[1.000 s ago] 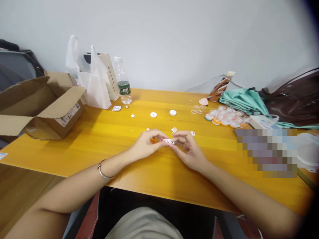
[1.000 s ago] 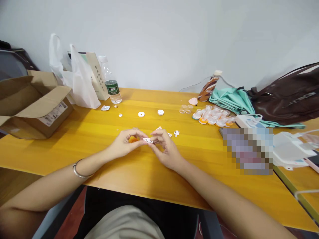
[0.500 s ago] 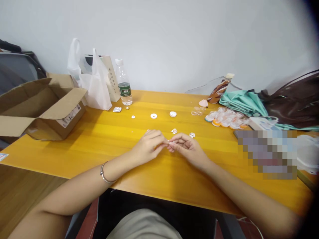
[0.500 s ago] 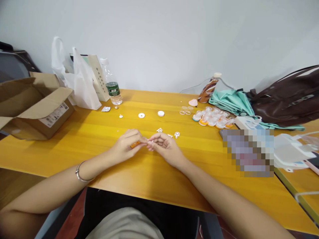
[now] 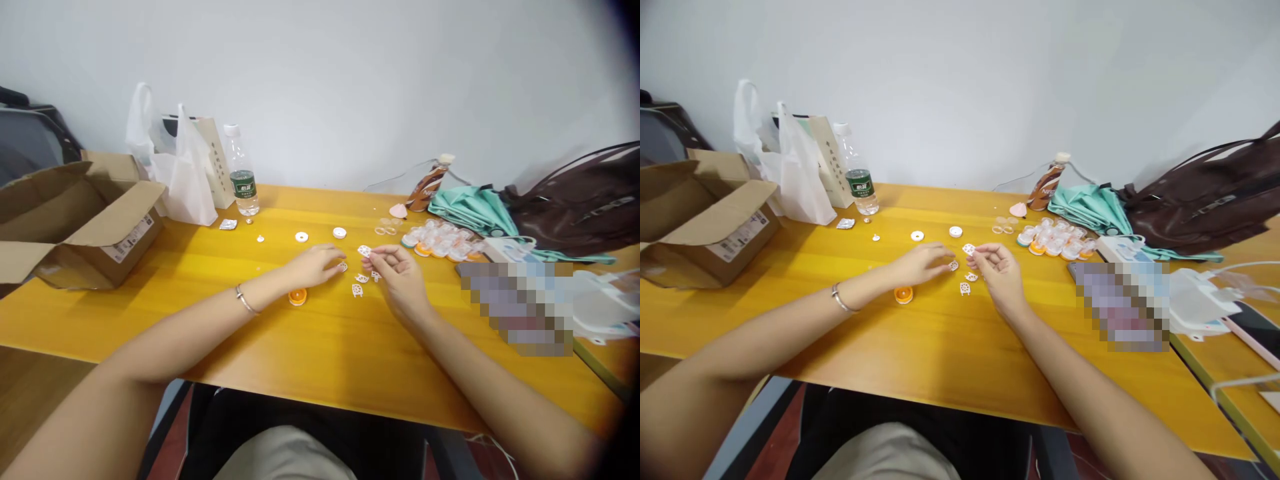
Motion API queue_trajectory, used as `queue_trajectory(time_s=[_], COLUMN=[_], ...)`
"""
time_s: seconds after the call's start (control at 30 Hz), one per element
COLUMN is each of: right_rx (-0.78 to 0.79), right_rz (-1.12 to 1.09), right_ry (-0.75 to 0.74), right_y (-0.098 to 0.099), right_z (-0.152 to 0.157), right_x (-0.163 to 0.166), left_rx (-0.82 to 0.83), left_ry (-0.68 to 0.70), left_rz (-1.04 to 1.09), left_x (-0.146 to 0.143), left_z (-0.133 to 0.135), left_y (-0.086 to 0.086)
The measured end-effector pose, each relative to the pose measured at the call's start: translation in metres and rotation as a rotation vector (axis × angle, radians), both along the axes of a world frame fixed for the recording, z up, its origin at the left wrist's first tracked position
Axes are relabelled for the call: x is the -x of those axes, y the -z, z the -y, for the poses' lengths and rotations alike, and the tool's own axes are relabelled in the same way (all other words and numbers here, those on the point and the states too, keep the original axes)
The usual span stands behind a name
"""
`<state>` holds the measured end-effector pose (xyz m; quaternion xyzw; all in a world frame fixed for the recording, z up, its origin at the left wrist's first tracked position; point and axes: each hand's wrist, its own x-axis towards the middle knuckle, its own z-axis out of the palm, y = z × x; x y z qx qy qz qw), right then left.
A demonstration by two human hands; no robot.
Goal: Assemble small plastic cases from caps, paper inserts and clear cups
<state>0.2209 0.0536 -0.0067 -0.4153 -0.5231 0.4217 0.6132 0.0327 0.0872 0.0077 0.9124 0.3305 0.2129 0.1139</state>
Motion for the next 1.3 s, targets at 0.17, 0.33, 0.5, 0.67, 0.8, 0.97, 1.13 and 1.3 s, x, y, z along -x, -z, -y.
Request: queue_trajectory(time_s=[0.17, 0.33, 0.5, 0.67, 0.8, 0.97, 1.13, 1.3], right_rx=[0.027, 0.062, 0.118, 0.240, 0.306, 0.378, 0.382, 0.365], right_rz=[0.061, 0.106, 0.123, 0.118, 0.089, 0.095, 0.105, 0.122], right_ry=[-0.131, -0.172, -0.274, -0.458, -0.541, -0.541, -0.511, -0.498], right_y=[0.000, -0.005, -0.003, -0.006, -0.009, -0.008, -0.009, -0.008], right_z=[0.008, 0.018, 0.025, 0.033, 0.038, 0.039, 0.039, 0.039], right_x=[0.007, 0.014, 0.022, 0.028, 0.030, 0.028, 0.028, 0.029], left_rx=[0.004, -0.002, 0.146, 0.242, 0.193, 0.141, 0.075, 0.096], left_ry=[-0.056, -0.078, -0.028, 0.153, 0.201, 0.188, 0.146, 0.123], left_rz=[-0.114, -0.099, 0.237, 0.629, 0.672, 0.574, 0.429, 0.351], left_x=[-0.025, -0.009, 0.036, 0.048, 0.038, 0.039, 0.045, 0.045], left_z=[-0.011, -0.007, 0.021, 0.054, 0.060, 0.057, 0.058, 0.061], left_y=[0.010, 0.003, -0.018, -0.021, -0.013, -0.008, -0.010, -0.011])
